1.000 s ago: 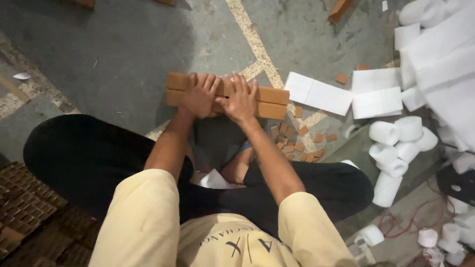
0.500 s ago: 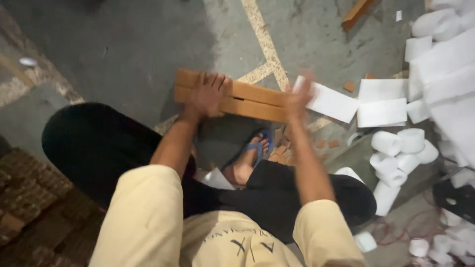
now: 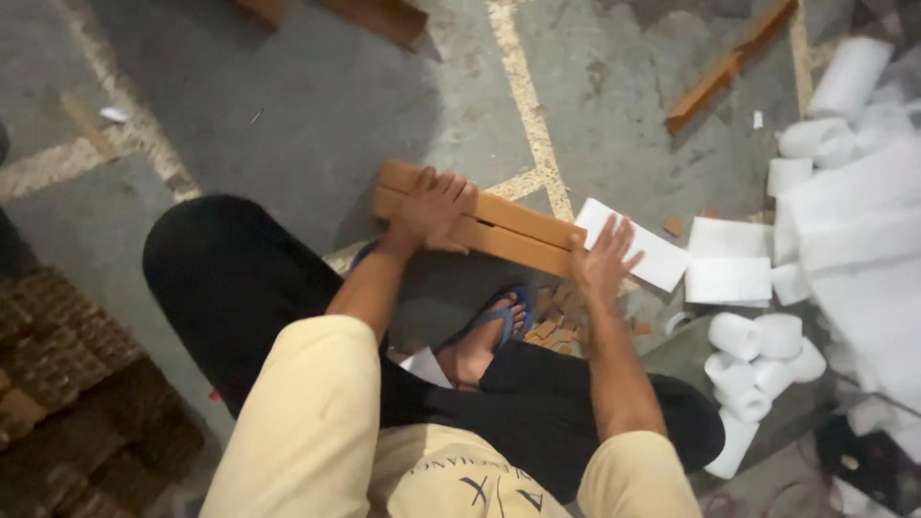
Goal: The person sits on the floor and assembles small wooden boxes by hand. They pick up flat wooden pieces, fold them into box shapes, and press the edges together to form the structure.
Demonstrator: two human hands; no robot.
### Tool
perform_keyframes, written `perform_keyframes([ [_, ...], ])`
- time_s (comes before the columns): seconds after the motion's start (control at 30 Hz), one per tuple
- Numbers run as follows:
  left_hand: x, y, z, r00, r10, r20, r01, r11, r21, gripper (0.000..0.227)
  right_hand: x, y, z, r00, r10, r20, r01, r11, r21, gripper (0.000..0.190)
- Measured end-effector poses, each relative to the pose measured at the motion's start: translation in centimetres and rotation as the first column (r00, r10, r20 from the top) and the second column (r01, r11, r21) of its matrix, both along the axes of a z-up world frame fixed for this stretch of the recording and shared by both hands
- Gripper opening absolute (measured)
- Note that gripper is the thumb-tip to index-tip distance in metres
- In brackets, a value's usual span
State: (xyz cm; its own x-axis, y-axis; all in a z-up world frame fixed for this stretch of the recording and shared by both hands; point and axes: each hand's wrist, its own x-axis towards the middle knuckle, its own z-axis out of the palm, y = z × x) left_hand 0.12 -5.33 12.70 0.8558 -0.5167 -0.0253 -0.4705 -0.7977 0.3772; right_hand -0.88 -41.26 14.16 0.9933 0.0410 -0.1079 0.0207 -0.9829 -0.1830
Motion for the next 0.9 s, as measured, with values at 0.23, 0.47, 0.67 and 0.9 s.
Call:
perform_keyframes([
  [0.23,-0.3,-1.0,1.7,0.97,0.212,0.116,-0.203,0.975,-0.091,0.071,-0.2,10.5,-0.9,0.859,0.511,-0.022,-0.511,0.855,-0.088,0.131],
  [0.47,1.3,-3.6,2.3,0.874,0.486,0.033,-0.484,0.874,-0.038,0.028,1.2,10.8,-0.9,0.837,0.525,-0.153,-0.544,0.826,-0.145,0.127],
  [0.67,2.5,-4.6,0.2,0.795,0.606,0.013,-0.597,0.786,-0.159,0.024,0.8,11.3,-1.4,0.848,0.508,-0.152,-0.527,0.84,-0.132,0.127],
  [0.9,1.4,2.5,-0.9,0.985,0.17,-0.019,-0.171,0.978,-0.118,0.073,0.5,9.5,-1.2,0.853,0.519,-0.057,-0.522,0.848,-0.085,0.137],
])
